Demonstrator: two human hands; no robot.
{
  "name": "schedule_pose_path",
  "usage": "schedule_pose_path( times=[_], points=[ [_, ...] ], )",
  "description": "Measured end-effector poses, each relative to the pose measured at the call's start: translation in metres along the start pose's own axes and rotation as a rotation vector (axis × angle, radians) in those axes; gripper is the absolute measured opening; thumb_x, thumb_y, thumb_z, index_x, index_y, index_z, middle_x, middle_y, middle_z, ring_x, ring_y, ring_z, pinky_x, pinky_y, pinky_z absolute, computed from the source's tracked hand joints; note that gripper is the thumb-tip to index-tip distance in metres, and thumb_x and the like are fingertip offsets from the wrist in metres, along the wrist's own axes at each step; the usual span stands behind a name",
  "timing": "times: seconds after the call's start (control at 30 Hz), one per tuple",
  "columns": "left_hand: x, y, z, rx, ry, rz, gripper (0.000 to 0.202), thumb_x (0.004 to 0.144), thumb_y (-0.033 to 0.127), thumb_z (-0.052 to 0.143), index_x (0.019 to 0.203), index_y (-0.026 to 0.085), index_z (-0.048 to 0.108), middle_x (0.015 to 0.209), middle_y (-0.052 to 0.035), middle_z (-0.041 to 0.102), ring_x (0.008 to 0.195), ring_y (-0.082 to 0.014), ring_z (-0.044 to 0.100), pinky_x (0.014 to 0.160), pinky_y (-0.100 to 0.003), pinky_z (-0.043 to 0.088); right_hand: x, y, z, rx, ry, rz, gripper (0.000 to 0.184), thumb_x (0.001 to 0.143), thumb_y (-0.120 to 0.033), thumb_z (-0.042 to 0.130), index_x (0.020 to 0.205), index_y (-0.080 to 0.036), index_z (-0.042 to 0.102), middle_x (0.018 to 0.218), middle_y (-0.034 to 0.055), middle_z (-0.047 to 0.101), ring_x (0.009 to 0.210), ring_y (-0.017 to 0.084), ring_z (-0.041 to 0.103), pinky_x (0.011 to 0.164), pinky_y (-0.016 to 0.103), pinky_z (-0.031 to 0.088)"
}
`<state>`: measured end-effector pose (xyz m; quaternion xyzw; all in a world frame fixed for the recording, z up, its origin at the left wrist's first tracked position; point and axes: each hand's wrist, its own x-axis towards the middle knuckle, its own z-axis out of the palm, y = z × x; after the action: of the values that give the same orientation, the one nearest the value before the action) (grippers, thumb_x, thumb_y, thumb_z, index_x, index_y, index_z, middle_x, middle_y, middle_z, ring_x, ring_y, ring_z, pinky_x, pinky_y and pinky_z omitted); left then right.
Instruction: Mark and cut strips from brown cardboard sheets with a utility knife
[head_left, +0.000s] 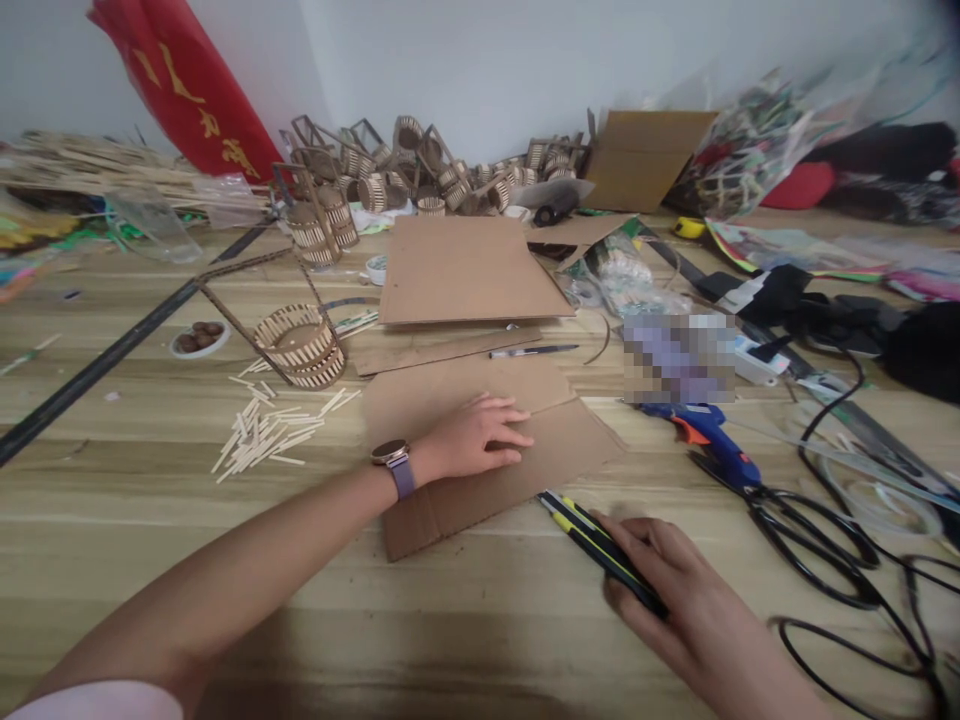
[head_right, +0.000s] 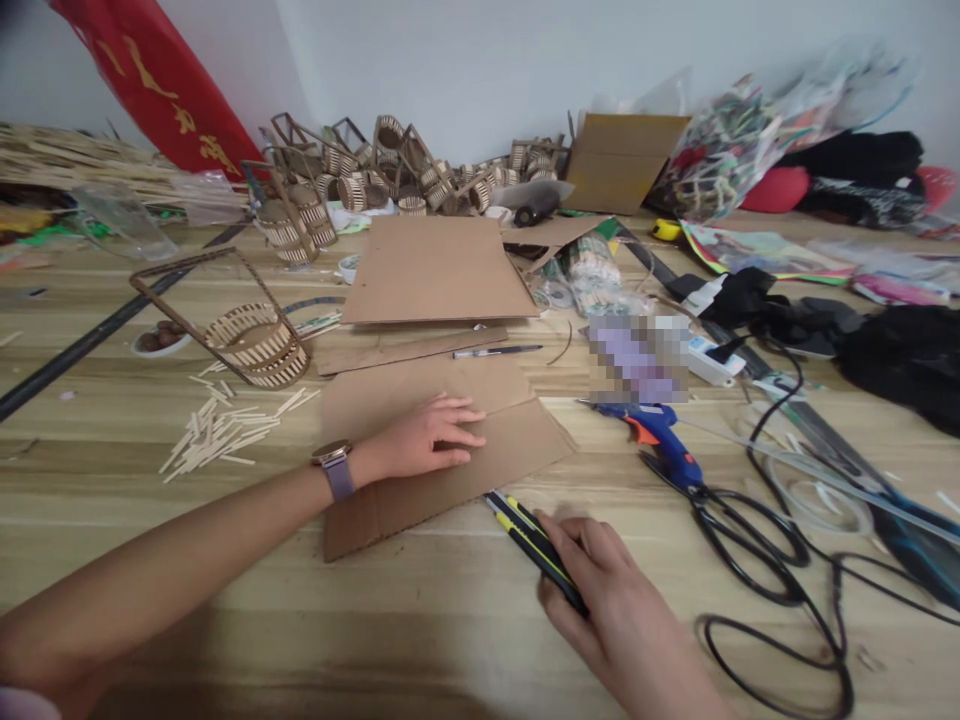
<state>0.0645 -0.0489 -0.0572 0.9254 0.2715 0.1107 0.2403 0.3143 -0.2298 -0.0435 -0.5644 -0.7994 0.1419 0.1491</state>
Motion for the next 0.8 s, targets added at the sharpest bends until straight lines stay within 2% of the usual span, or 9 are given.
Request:
schedule_pose_path(
  times=[0.23, 0.37, 0.5, 0.63, 0.8],
  points=[
    [0.0, 0.0, 0.0, -0.008, 0.003, 0.001, 0.026, 0.096, 0.038, 0.06, 0.118, 0.03, 0.071, 0.148, -0.0022, 0.053, 0.144, -0.025, 0.037, 0.12, -0.051, 0.023, -0.007, -0.007, 0.009, 0.027, 0.003, 0.023, 0.045, 0.094, -0.028, 0.049, 0.139, -0.026, 0.056, 0.114, 0.0104, 0.064, 0.108, 0.024, 0.064, 0.089, 0.035, 0.058],
    [0.0, 0.001, 0.0, -0.013, 0.003, -0.002, 0.028, 0.096, 0.038, 0.06, 0.12, 0.028, 0.07, 0.148, -0.0038, 0.053, 0.144, -0.0255, 0.037, 0.12, -0.052, 0.022, -0.005, -0.009, 0.01, 0.028, -0.041, -0.008, 0.048, 0.093, -0.026, 0.051, 0.141, -0.025, 0.054, 0.114, 0.0109, 0.065, 0.107, 0.024, 0.065, 0.088, 0.035, 0.058],
    [0.0, 0.0, 0.0, -0.024, 0.006, 0.003, 0.027, 0.096, 0.039, 0.059, 0.119, 0.03, 0.07, 0.148, -0.0026, 0.052, 0.144, -0.0257, 0.037, 0.12, -0.052, 0.022, -0.004, -0.012, 0.011, 0.071, 0.002, 0.039, 0.046, 0.093, -0.026, 0.05, 0.138, -0.026, 0.056, 0.113, 0.0112, 0.064, 0.107, 0.025, 0.064, 0.088, 0.037, 0.058],
    [0.0, 0.0, 0.0, -0.016, 0.014, 0.005, 0.026, 0.096, 0.038, 0.059, 0.118, 0.031, 0.071, 0.148, -0.0023, 0.053, 0.144, -0.0258, 0.037, 0.12, -0.052, 0.022, -0.004, -0.012, 0.013, 0.087, -0.037, 0.017, 0.048, 0.093, -0.027, 0.051, 0.14, -0.026, 0.054, 0.113, 0.0113, 0.064, 0.106, 0.025, 0.064, 0.088, 0.037, 0.057],
    [0.001, 0.001, 0.0, 0.0, 0.003, 0.001, 0.027, 0.095, 0.037, 0.06, 0.118, 0.029, 0.071, 0.147, -0.0041, 0.054, 0.144, -0.0254, 0.037, 0.12, -0.051, 0.023, -0.007, -0.014, 0.019, 0.124, 0.042, 0.021, 0.046, 0.094, -0.029, 0.049, 0.14, -0.027, 0.054, 0.116, 0.0117, 0.061, 0.106, 0.024, 0.063, 0.086, 0.035, 0.058]
  ],
)
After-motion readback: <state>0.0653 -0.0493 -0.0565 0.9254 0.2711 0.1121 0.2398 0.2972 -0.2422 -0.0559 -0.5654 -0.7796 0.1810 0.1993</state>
